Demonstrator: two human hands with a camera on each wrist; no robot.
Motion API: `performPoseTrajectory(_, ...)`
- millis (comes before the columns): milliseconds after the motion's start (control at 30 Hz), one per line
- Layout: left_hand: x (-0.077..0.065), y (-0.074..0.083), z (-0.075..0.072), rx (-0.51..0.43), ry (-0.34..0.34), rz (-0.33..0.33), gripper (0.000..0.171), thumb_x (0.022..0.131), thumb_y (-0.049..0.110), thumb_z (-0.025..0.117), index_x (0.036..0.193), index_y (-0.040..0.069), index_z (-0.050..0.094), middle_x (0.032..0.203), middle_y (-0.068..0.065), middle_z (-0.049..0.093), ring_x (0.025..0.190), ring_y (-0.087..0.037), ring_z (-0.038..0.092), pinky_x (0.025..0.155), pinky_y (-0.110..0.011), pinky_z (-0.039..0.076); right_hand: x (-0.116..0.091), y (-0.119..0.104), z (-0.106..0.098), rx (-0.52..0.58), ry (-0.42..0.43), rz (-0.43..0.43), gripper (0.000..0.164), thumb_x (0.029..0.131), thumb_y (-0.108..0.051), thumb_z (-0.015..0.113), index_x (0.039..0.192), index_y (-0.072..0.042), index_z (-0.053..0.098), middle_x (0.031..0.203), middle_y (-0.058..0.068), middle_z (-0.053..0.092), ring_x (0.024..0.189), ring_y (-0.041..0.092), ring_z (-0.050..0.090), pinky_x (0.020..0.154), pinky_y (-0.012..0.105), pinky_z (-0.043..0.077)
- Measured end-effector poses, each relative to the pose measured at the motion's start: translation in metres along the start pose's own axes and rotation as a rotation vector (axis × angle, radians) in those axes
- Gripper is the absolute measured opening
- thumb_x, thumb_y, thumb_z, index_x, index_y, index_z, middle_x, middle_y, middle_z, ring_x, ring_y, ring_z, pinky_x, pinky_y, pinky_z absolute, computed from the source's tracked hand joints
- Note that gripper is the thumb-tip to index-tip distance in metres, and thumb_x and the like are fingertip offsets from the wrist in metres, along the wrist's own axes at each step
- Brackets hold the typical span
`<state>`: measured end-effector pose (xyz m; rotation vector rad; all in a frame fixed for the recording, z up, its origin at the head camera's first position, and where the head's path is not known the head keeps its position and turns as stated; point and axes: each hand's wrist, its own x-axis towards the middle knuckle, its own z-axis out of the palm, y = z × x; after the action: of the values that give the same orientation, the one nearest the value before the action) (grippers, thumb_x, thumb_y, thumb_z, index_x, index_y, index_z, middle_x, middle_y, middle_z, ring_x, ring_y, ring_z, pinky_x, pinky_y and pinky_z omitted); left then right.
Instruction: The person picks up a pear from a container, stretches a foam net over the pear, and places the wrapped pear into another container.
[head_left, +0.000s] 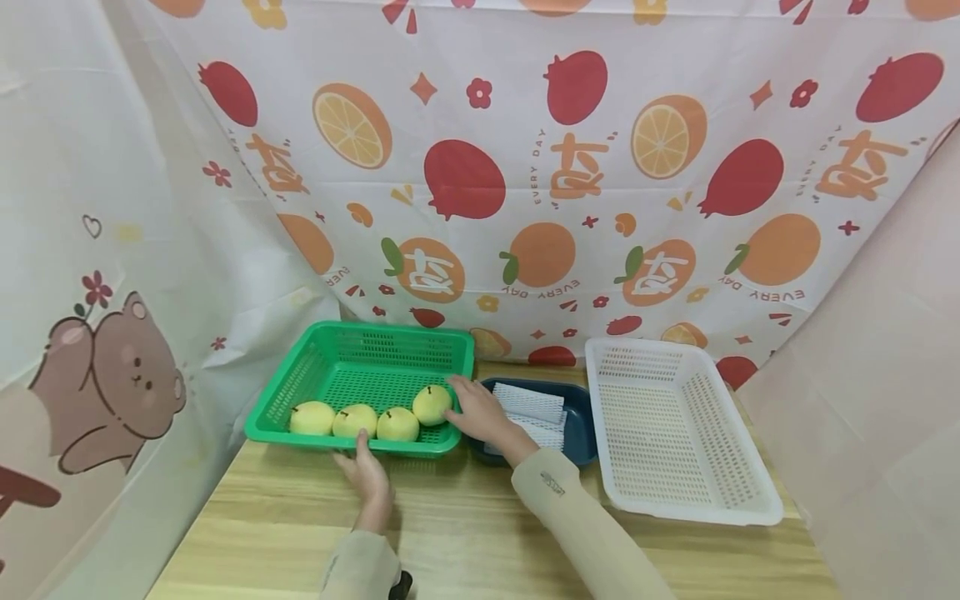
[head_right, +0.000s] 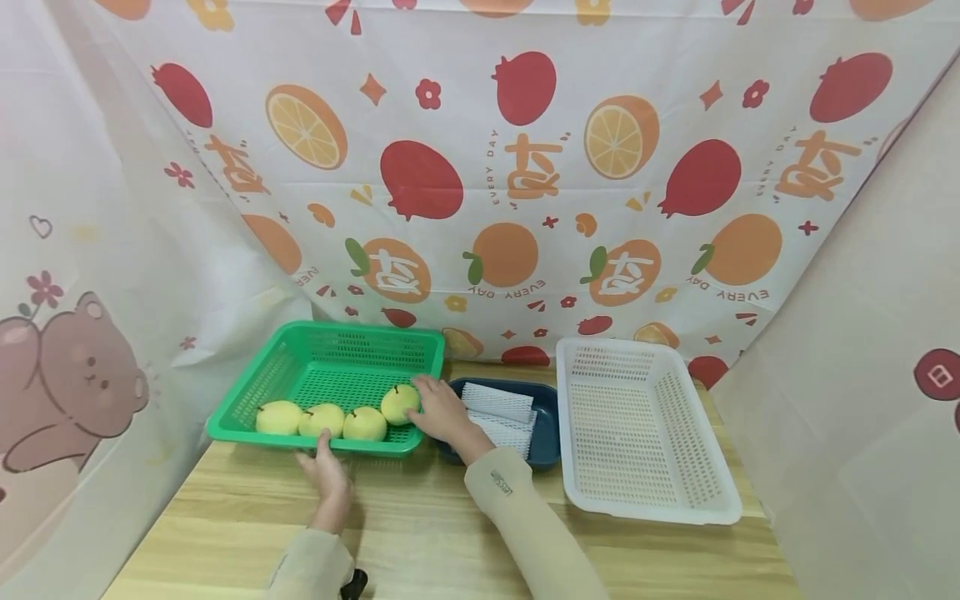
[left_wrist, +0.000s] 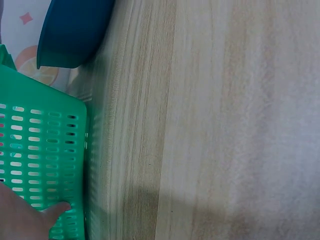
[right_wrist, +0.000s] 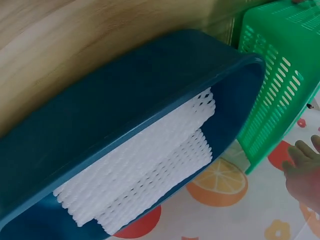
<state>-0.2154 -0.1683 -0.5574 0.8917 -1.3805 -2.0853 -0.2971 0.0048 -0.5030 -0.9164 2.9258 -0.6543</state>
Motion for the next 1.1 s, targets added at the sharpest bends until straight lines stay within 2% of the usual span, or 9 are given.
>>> performPoseTrajectory(200,0.001,0.0,-0.001,-0.008,0.003,-0.004,0.081,0.095,0.04,0.044,0.146,0.012,-0.013,0.151,-0.006,-0.012,0.136,-0.02,-0.004,0.108,-0.03,0.005,0.011,-0.008,0.004,-0.045,-0.086,0.01,0.059,0.092,-0.034,0.054,0.141,-0.008,0.033,0.144,0.009,0.032,0.131,0.022,0.028,0.104,0.034,0.026)
performPoseTrajectory(367,0.001,-0.003,-0.001,0.008,0.012,-0.026,0.082,0.094,0.043,0.045,0.146,0.014,-0.013,0.151,-0.006,-0.012,0.136,-0.022,-0.003,0.108,-0.032,0.005,0.02,-0.012,0.008,-0.127,-0.132,-0.001,0.061,0.092,-0.035,0.055,0.141,-0.008,0.032,0.143,0.007,0.034,0.131,0.021,0.029,0.106,0.035,0.021)
performPoseTrajectory(533,0.001,-0.005,0.0,0.008,0.014,-0.022,0.082,0.094,0.043,0.045,0.146,0.014,-0.012,0.151,-0.005,-0.011,0.135,-0.02,-0.003,0.108,-0.031,0.005,0.025,-0.012,0.011,-0.185,-0.167,0.036,0.066,0.092,-0.038,0.054,0.144,-0.01,0.026,0.146,0.004,0.03,0.132,0.017,0.025,0.108,0.038,0.015)
performPoseTrajectory(900,0.002,-0.005,0.002,-0.035,0.014,0.0,0.082,0.094,0.04,0.047,0.146,0.012,-0.01,0.152,-0.007,-0.008,0.136,-0.018,0.0,0.108,-0.029,0.007,0.026,-0.017,0.017,-0.185,-0.18,0.019,0.064,0.092,-0.036,0.054,0.145,-0.013,0.026,0.143,0.003,0.035,0.131,0.015,0.028,0.108,0.041,0.01)
performPoseTrajectory(1033,0.002,-0.005,0.001,-0.031,0.018,0.006,0.082,0.094,0.04,0.047,0.146,0.012,-0.01,0.152,-0.007,-0.009,0.136,-0.019,-0.001,0.108,-0.029,0.006,0.024,-0.016,0.02,-0.201,-0.159,-0.008,0.062,0.092,-0.033,0.055,0.144,-0.011,0.029,0.141,0.003,0.038,0.128,0.015,0.033,0.108,0.042,0.011)
performPoseTrajectory(1100,0.002,-0.006,0.001,-0.031,0.018,0.011,0.081,0.094,0.039,0.047,0.146,0.012,-0.01,0.152,-0.007,-0.009,0.136,-0.019,-0.001,0.108,-0.029,0.006,0.023,-0.015,0.022,-0.226,-0.127,-0.042,0.058,0.092,-0.03,0.055,0.141,-0.009,0.033,0.138,0.004,0.042,0.125,0.016,0.038,0.107,0.041,0.016)
